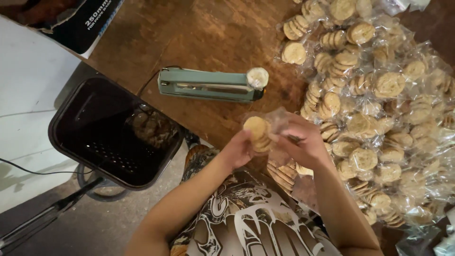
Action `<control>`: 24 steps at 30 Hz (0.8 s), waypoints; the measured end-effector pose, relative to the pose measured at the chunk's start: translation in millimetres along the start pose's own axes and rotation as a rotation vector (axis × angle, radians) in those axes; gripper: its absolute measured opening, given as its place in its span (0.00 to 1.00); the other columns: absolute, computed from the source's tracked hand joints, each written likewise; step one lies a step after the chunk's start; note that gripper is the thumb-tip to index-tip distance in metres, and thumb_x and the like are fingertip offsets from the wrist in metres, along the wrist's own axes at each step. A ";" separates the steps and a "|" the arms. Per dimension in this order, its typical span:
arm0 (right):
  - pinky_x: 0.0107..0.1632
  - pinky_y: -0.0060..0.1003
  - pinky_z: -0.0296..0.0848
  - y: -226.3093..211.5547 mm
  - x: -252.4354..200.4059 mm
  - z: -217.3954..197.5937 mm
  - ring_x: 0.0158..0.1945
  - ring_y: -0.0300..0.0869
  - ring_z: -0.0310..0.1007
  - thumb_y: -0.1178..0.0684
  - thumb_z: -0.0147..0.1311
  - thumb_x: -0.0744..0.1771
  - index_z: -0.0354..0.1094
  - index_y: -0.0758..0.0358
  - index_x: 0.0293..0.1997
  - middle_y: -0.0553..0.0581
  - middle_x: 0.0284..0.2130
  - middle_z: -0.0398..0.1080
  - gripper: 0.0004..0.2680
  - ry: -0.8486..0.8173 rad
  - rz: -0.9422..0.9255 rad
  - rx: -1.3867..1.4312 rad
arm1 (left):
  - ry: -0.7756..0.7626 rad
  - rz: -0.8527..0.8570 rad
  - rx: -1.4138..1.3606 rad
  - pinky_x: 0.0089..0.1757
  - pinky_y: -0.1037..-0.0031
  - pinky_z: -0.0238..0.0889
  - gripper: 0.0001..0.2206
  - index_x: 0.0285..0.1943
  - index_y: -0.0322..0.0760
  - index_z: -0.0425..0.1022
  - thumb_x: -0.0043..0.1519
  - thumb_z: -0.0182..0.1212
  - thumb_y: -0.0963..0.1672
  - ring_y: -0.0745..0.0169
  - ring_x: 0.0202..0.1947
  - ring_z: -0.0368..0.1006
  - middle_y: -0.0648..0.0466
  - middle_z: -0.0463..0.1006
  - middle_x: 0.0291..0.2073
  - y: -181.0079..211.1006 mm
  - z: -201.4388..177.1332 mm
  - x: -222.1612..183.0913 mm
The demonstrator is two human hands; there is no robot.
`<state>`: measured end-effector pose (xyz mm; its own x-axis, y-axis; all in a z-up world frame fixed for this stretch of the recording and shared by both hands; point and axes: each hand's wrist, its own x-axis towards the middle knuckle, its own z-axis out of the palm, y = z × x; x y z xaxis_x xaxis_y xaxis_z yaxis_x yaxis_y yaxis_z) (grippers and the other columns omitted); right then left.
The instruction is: The person places cookies into plastic bags and seals the bags using a heat sealer on the table.
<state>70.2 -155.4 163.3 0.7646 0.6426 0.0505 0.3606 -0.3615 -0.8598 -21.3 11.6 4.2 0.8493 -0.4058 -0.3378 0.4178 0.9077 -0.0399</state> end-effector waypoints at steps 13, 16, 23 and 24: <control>0.41 0.42 0.80 -5.1 21.5 -9.2 0.31 0.44 0.80 0.44 0.46 0.71 0.61 0.39 0.73 0.57 0.27 0.77 0.18 -0.301 0.759 -0.396 | 0.066 0.157 0.530 0.56 0.65 0.69 0.25 0.63 0.34 0.69 0.56 0.72 0.40 0.58 0.55 0.75 0.52 0.77 0.53 19.5 37.6 9.3; 0.43 0.42 0.78 22.2 24.3 -5.4 0.33 0.44 0.79 0.41 0.42 0.73 0.67 0.45 0.67 0.60 0.31 0.79 0.15 -0.418 0.772 -0.519 | 0.115 0.130 0.675 0.54 0.66 0.69 0.22 0.60 0.31 0.73 0.56 0.73 0.40 0.57 0.53 0.75 0.50 0.79 0.51 27.7 28.6 17.4; 0.48 0.46 0.75 128.2 72.3 -74.2 0.43 0.48 0.76 0.47 0.49 0.71 0.58 0.50 0.74 0.62 0.50 0.77 0.20 -0.094 0.483 -0.487 | 0.494 0.226 0.455 0.43 0.69 0.71 0.18 0.56 0.42 0.74 0.56 0.68 0.40 0.64 0.46 0.77 0.57 0.79 0.47 18.7 -6.6 60.9; 0.49 0.46 0.74 132.7 78.0 -81.4 0.42 0.49 0.77 0.48 0.51 0.72 0.58 0.54 0.75 0.65 0.56 0.73 0.20 -0.016 0.378 -0.484 | 0.515 0.302 0.423 0.42 0.70 0.71 0.18 0.56 0.42 0.74 0.57 0.67 0.39 0.63 0.46 0.77 0.56 0.79 0.47 23.2 -14.3 63.0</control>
<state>221.2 -208.2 94.5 0.8803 0.4184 -0.2235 0.2705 -0.8298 -0.4880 37.4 8.6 -31.5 0.7311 0.0526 -0.6803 0.3664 0.8108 0.4565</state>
